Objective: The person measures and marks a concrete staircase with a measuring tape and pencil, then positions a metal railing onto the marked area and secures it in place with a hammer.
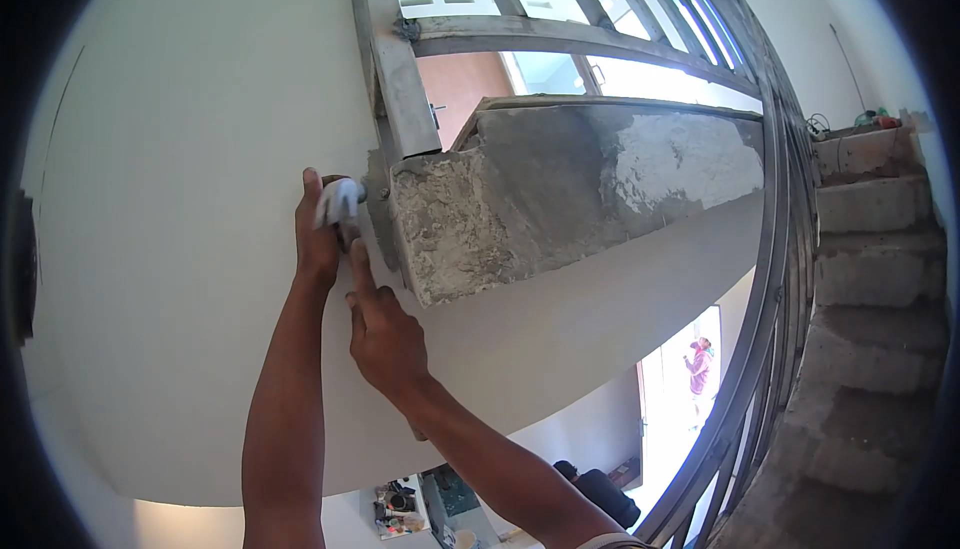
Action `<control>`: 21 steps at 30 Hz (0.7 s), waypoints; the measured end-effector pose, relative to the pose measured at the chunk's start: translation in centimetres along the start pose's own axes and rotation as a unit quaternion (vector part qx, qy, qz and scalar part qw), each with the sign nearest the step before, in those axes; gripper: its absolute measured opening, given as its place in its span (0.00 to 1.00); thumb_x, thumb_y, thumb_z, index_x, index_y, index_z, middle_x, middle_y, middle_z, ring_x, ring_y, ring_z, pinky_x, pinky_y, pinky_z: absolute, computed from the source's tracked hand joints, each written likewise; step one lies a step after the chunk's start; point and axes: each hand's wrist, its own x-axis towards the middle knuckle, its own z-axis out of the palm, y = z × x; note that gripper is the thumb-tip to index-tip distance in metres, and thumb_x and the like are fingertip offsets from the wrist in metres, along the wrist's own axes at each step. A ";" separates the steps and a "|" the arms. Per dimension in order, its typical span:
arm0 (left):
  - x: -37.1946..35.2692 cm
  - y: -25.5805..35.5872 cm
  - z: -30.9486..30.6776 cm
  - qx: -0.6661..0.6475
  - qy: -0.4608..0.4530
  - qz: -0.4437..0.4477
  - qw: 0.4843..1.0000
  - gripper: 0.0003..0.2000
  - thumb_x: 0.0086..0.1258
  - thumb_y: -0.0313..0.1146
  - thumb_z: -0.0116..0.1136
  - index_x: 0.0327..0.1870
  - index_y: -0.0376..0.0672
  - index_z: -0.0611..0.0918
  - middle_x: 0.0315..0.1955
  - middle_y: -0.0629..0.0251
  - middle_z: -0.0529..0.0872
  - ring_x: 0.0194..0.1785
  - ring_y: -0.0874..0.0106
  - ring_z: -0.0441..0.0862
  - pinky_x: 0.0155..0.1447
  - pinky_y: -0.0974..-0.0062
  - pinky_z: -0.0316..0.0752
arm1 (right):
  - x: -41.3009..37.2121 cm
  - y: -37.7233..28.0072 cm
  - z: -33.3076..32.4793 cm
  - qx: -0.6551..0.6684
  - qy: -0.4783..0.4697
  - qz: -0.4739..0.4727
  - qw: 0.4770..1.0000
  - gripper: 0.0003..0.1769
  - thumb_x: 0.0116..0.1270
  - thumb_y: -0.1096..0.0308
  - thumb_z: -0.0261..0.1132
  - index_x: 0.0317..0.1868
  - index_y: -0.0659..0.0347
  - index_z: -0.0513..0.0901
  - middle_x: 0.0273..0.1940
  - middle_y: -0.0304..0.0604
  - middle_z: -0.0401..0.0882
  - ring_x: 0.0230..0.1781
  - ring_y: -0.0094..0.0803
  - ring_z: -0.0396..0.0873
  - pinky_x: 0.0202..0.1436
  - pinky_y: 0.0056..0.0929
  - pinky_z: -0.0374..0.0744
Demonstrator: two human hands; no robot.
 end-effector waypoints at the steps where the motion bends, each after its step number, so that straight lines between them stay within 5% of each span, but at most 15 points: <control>1: 0.3 -0.4 -0.1 0.001 0.001 0.000 1.000 0.35 0.83 0.65 0.35 0.50 0.37 0.82 0.29 0.68 0.80 0.25 0.80 0.70 0.25 0.77 0.63 | -0.4 0.1 0.2 -0.019 0.020 -0.058 0.998 0.42 0.79 0.69 0.59 0.86 0.42 0.50 0.36 0.53 0.80 0.33 0.50 0.84 0.37 0.48 0.84; 2: 0.5 -0.6 -0.1 -0.007 0.002 0.020 1.000 0.35 0.83 0.65 0.35 0.49 0.37 0.82 0.29 0.68 0.80 0.25 0.80 0.69 0.25 0.77 0.63 | -0.4 0.1 0.2 -0.017 0.018 -0.057 0.998 0.42 0.79 0.69 0.59 0.86 0.42 0.50 0.36 0.53 0.80 0.33 0.50 0.84 0.37 0.48 0.84; 4: 0.3 -0.9 -0.4 -0.015 0.003 0.034 0.999 0.35 0.84 0.65 0.35 0.48 0.37 0.82 0.29 0.68 0.79 0.25 0.80 0.69 0.26 0.77 0.63 | -0.1 0.2 -0.2 -0.012 -0.005 -0.010 1.000 0.40 0.79 0.73 0.58 0.86 0.47 0.51 0.54 0.61 0.84 0.49 0.54 0.87 0.53 0.46 0.83; 5: -0.2 0.3 -0.2 -0.011 0.008 -0.021 1.000 0.35 0.84 0.65 0.34 0.47 0.37 0.82 0.29 0.68 0.79 0.25 0.80 0.69 0.26 0.76 0.63 | 0.4 0.2 -0.2 -0.012 -0.006 -0.008 1.000 0.40 0.79 0.73 0.58 0.86 0.47 0.51 0.54 0.61 0.84 0.49 0.54 0.87 0.53 0.46 0.83; 7: -0.7 1.1 -0.1 -0.006 0.012 -0.074 0.997 0.35 0.84 0.65 0.34 0.47 0.37 0.82 0.29 0.69 0.79 0.24 0.80 0.68 0.26 0.76 0.63 | 1.4 0.2 -0.4 -0.019 -0.030 0.089 0.995 0.41 0.79 0.73 0.59 0.86 0.46 0.53 0.52 0.59 0.85 0.48 0.52 0.87 0.52 0.45 0.84; 8: -0.6 1.2 0.0 -0.003 0.009 -0.071 0.997 0.35 0.84 0.65 0.34 0.47 0.36 0.82 0.28 0.69 0.78 0.24 0.80 0.68 0.26 0.76 0.63 | 1.3 0.2 -0.3 -0.019 -0.027 0.084 0.996 0.41 0.79 0.73 0.59 0.86 0.46 0.53 0.52 0.59 0.85 0.48 0.52 0.87 0.52 0.45 0.84; 10: -0.3 0.7 0.0 -0.001 0.005 -0.069 0.998 0.35 0.84 0.65 0.34 0.48 0.36 0.82 0.27 0.70 0.76 0.24 0.80 0.68 0.25 0.76 0.63 | 0.1 0.5 -0.1 -0.026 0.013 -0.027 0.999 0.41 0.80 0.68 0.59 0.86 0.42 0.51 0.34 0.51 0.79 0.31 0.48 0.84 0.36 0.47 0.83; 12: 0.0 0.1 -0.1 -0.003 -0.020 0.019 1.000 0.35 0.83 0.65 0.35 0.50 0.36 0.80 0.26 0.71 0.74 0.24 0.80 0.67 0.25 0.77 0.62 | 0.2 0.9 -0.2 -0.026 0.027 -0.047 0.998 0.41 0.79 0.68 0.59 0.86 0.43 0.51 0.33 0.51 0.79 0.30 0.47 0.83 0.36 0.47 0.83; 17: -0.6 1.0 0.3 0.000 0.012 -0.068 0.998 0.36 0.83 0.65 0.34 0.50 0.36 0.81 0.25 0.73 0.73 0.23 0.80 0.67 0.25 0.77 0.63 | 1.3 1.5 0.3 -0.001 0.081 -0.051 0.995 0.41 0.79 0.68 0.60 0.86 0.44 0.51 0.32 0.49 0.78 0.28 0.45 0.80 0.36 0.46 0.83; 18: -0.5 1.2 0.4 0.009 0.018 -0.066 0.998 0.36 0.84 0.65 0.34 0.51 0.36 0.81 0.25 0.73 0.72 0.23 0.80 0.66 0.25 0.77 0.63 | 0.8 0.4 -0.4 0.019 0.054 -0.037 0.998 0.40 0.79 0.71 0.59 0.86 0.48 0.52 0.47 0.55 0.80 0.45 0.50 0.82 0.50 0.45 0.82; 21: -0.1 0.4 0.2 0.002 -0.007 -0.005 1.000 0.36 0.83 0.65 0.34 0.51 0.36 0.81 0.25 0.73 0.72 0.22 0.81 0.66 0.25 0.77 0.63 | 0.3 -0.2 -1.1 0.027 0.015 -0.030 0.999 0.39 0.79 0.74 0.58 0.85 0.52 0.53 0.65 0.62 0.79 0.63 0.56 0.81 0.64 0.44 0.81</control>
